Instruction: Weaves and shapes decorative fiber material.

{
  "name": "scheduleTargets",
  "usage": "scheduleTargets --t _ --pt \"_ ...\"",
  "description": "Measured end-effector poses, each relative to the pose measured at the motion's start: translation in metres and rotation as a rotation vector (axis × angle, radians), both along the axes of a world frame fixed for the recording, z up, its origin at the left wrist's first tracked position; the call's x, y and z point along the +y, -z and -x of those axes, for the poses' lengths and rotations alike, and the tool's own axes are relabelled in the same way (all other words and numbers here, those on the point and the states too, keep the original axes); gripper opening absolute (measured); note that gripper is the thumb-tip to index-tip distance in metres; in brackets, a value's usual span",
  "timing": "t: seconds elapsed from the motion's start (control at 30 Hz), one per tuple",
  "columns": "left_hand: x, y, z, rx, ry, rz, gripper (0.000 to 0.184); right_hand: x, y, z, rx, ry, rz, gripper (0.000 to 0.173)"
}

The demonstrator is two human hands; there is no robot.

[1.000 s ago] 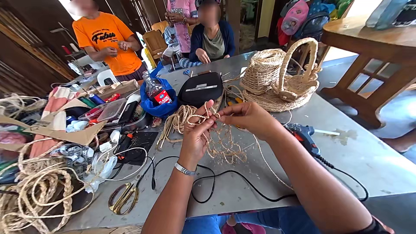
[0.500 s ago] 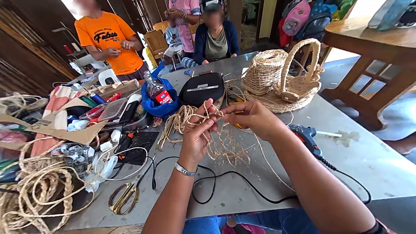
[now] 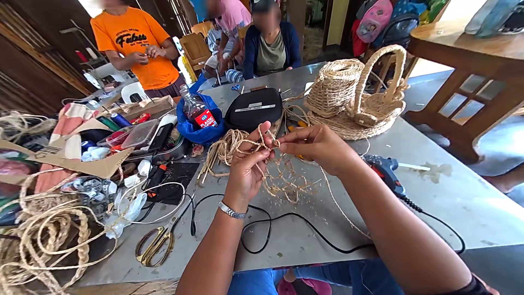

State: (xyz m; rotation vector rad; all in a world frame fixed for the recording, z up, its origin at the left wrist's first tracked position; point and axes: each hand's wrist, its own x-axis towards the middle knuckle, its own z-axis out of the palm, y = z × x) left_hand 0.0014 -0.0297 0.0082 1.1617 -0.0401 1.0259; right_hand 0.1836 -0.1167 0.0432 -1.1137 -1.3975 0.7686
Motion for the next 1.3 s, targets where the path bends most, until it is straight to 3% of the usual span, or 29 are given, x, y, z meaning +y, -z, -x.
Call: scheduleTargets --t 0.83,1.13,1.3 --pt "-0.0042 0.0017 -0.0062 0.099 -0.149 -0.096 0.049 0.0046 0.0043 -0.0025 -0.153 0.083 -0.150 0.008" --pt "-0.0022 0.0005 -0.0032 0.086 -0.131 -0.067 0.047 0.0040 0.0018 0.0019 -0.044 0.011 -0.020 0.014" --pt "-0.0036 0.0012 -0.0062 0.093 -0.183 -0.073 0.046 0.0098 0.0060 0.0011 -0.109 0.052 -0.045 0.012"
